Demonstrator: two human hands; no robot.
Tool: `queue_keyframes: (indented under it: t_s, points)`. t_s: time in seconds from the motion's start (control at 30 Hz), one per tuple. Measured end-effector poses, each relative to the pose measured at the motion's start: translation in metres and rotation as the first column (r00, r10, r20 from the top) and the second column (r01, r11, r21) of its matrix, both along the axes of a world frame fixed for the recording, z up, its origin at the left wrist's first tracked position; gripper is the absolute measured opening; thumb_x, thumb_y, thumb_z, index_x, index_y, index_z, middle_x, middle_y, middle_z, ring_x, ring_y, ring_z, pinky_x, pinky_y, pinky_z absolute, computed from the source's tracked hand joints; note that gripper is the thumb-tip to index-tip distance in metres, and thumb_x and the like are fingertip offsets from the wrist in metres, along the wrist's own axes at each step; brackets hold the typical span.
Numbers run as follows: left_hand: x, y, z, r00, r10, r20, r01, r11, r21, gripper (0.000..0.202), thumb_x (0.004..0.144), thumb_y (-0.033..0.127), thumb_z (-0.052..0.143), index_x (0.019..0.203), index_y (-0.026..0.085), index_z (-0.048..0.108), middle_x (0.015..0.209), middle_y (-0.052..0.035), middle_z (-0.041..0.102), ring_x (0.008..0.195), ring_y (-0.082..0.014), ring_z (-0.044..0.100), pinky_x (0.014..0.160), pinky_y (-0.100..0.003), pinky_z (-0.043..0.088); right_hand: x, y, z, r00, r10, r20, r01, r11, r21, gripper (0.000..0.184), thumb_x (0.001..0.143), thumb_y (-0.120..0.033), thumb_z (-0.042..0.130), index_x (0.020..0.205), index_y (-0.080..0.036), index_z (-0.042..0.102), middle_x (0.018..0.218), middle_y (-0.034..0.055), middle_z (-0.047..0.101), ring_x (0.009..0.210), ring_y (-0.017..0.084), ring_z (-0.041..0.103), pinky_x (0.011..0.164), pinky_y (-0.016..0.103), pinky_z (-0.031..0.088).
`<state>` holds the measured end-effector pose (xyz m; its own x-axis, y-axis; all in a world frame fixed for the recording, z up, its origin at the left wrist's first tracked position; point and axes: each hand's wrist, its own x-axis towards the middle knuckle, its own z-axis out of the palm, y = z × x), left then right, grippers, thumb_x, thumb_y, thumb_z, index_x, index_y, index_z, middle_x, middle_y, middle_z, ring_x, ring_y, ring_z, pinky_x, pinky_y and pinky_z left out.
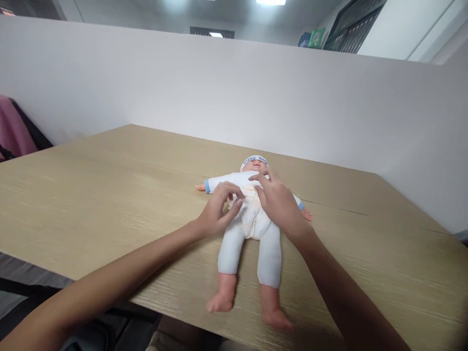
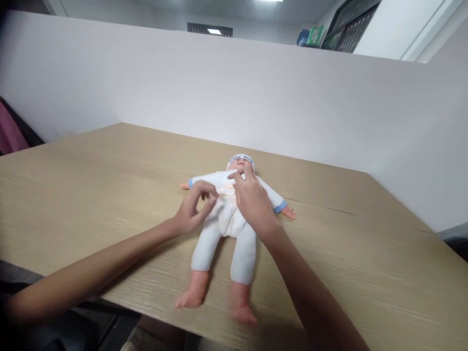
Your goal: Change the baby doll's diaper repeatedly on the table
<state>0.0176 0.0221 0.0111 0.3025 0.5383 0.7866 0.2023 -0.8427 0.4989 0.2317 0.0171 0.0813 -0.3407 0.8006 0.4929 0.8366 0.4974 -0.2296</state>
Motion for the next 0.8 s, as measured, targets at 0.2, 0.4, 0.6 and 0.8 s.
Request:
queue_keyframes:
  t_s: [0.2, 0.4, 0.6, 0.8]
  points:
    - [-0.013, -0.067, 0.014, 0.782, -0.126, -0.61, 0.117, 0.992, -0.055, 0.028, 0.117, 0.036, 0.052, 0.098, 0.021, 0.068, 0.09, -0.0042, 0.074, 0.085, -0.0222, 0.059, 0.082, -0.039, 0.045, 0.007, -0.094, -0.009, 0.946, 0.218, -0.238, -0.262, 0.95, -0.171, 0.019, 0.114, -0.029, 0.057, 0.097, -0.024, 0.063, 0.093, 0.0022, 0.071, 0.08, 0.019, 0.068, 0.076, 0.032, 0.051]
    - [-0.019, -0.058, 0.006, 0.839, -0.121, -0.53, -0.056, 0.95, -0.306, 0.021, 0.11, 0.043, 0.063, 0.106, 0.023, 0.066, 0.092, -0.0043, 0.074, 0.089, -0.0236, 0.066, 0.081, -0.036, 0.048, 0.028, -0.1, -0.058, 0.971, 0.142, -0.194, -0.191, 0.945, -0.267, 0.023, 0.112, -0.03, 0.06, 0.09, -0.024, 0.061, 0.086, 0.0012, 0.071, 0.076, 0.019, 0.066, 0.072, 0.032, 0.045]
    - [-0.008, -0.034, -0.001, 0.885, -0.04, -0.464, -0.203, 0.863, -0.463, 0.032, 0.104, 0.053, 0.071, 0.101, 0.023, 0.06, 0.084, -0.0002, 0.071, 0.072, -0.0198, 0.065, 0.068, -0.032, 0.043, 0.024, -0.08, -0.068, 0.977, -0.011, -0.213, -0.043, 0.968, -0.248, 0.015, 0.112, -0.033, 0.065, 0.102, -0.023, 0.066, 0.091, 0.0025, 0.074, 0.077, 0.02, 0.069, 0.072, 0.033, 0.048]
    - [-0.004, -0.028, -0.011, 0.852, -0.02, -0.523, -0.21, 0.902, -0.376, 0.034, 0.104, 0.05, 0.069, 0.085, 0.024, 0.058, 0.076, 0.0002, 0.063, 0.074, -0.02, 0.058, 0.068, -0.032, 0.037, 0.012, -0.088, -0.081, 0.998, -0.06, -0.033, 0.054, 0.987, -0.151, 0.01, 0.109, -0.031, 0.068, 0.112, -0.021, 0.069, 0.107, 0.0089, 0.073, 0.092, 0.027, 0.072, 0.078, 0.037, 0.054]
